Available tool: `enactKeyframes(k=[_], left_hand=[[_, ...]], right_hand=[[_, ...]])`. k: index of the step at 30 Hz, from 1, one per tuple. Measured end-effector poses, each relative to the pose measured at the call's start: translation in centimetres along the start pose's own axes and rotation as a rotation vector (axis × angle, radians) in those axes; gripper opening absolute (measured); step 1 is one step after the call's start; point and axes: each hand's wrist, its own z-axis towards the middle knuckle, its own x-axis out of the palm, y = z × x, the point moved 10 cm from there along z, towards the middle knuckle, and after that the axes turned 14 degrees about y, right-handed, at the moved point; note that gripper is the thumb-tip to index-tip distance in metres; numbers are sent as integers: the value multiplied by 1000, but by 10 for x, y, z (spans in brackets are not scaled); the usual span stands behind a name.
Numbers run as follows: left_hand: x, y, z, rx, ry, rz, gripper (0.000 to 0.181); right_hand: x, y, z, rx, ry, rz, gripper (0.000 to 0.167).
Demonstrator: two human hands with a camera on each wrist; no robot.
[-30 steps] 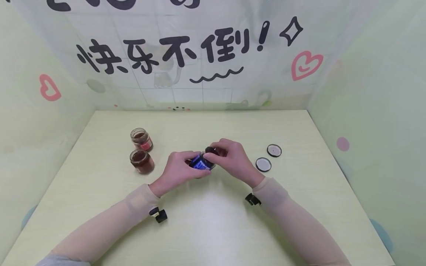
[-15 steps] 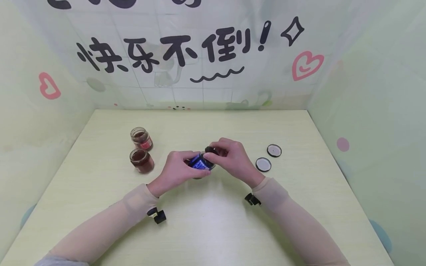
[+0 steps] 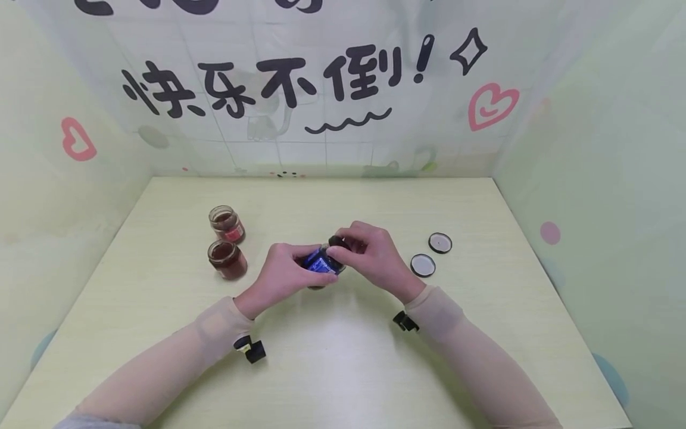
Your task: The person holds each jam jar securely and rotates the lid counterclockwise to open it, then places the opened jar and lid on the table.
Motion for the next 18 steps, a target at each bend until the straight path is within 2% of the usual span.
enactKeyframes(k=[7, 13, 15, 18], left_hand=[[0, -3, -2, 4, 4, -39, 62], [1, 0, -2, -21, 23, -73, 62], [2, 2, -1, -31, 30, -87, 62], [4, 4, -1, -36, 39, -103, 62]], right_hand=[[-1, 3, 0, -18, 4, -16, 15], [-1, 5, 0, -11, 9, -25, 15], [0, 1, 0, -8, 8, -21, 15], [0, -16, 0, -12, 4, -32, 16]])
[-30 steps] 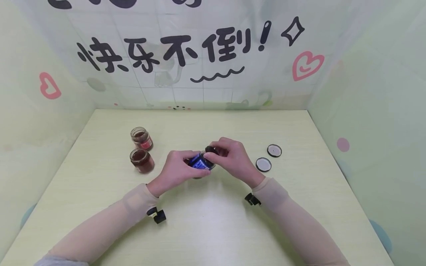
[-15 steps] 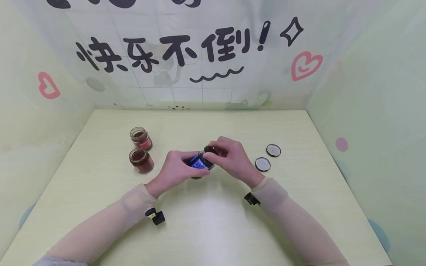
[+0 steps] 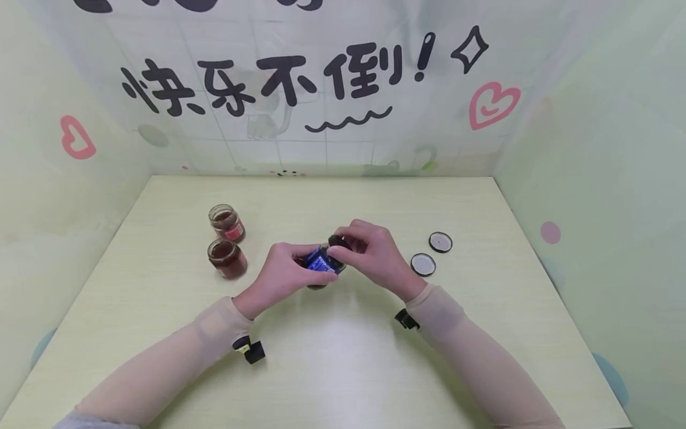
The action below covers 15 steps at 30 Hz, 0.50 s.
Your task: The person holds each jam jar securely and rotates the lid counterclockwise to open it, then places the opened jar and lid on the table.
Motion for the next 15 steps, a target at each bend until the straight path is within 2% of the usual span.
enactKeyframes(k=[3, 7, 11, 15], left_hand=[[1, 0, -1, 13, 6, -6, 58], [2, -2, -3, 42, 3, 4, 54], [3, -4, -4, 64, 3, 24, 52], [4, -4, -7, 58, -8, 60, 48]], right_hand=[[1, 0, 0, -6, 0, -9, 16], [1, 15, 0, -36, 0, -20, 16], [3, 0, 0, -36, -13, -40, 18], [7, -15, 0, -12, -7, -54, 19]])
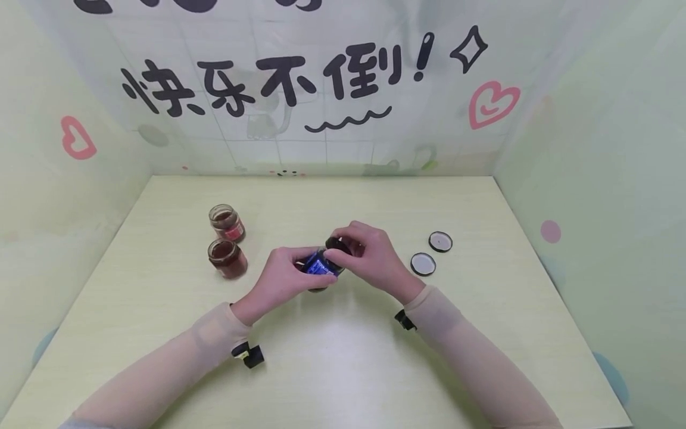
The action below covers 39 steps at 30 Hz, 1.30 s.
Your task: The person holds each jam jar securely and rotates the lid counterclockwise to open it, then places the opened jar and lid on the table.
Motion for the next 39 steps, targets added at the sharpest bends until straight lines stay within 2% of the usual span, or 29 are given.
enactKeyframes(k=[3, 8, 11, 18, 21, 29, 39], left_hand=[[0, 0, -2, -2, -20, 32, 45], [-2, -2, -3, 32, -54, 82, 37], [-3, -3, -4, 44, -75, 120, 34], [-2, -6, -7, 45, -107, 246, 39], [-2, -8, -8, 59, -116, 273, 39], [-1, -11, -10, 84, -124, 305, 38], [-1, -14, -11, 118, -131, 375, 41]], right_hand=[[3, -1, 1, 5, 15, -21, 20], [4, -1, 2, 52, 33, -58, 22], [5, -4, 1, 115, 43, -51, 24], [4, -10, -3, 293, 44, -19, 33], [4, -11, -4, 338, 62, -11, 31], [7, -10, -7, 369, 121, 10, 32], [8, -7, -8, 357, 132, 35, 35]])
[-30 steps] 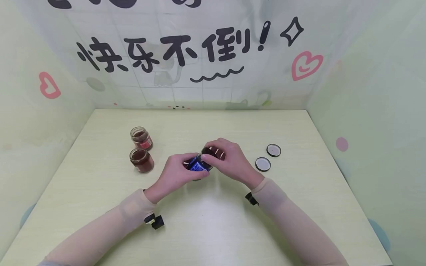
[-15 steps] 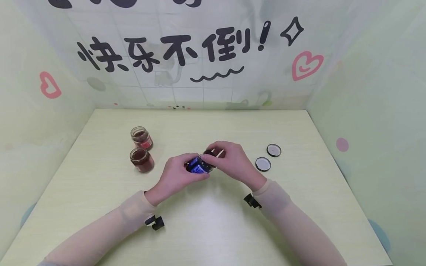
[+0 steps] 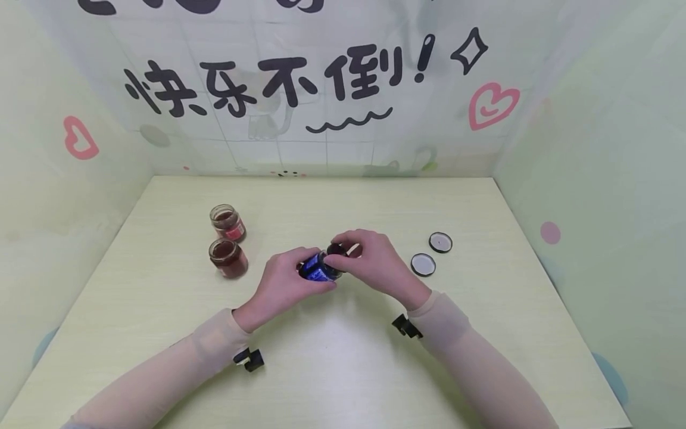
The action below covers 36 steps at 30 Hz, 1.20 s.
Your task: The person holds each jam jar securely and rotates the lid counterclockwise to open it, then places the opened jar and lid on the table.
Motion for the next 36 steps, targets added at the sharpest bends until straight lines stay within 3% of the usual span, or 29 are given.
enactKeyframes(k=[36], left_hand=[[0, 5, -6, -9, -6, 54, 44]], right_hand=[[10, 5, -1, -61, 60, 11, 36]])
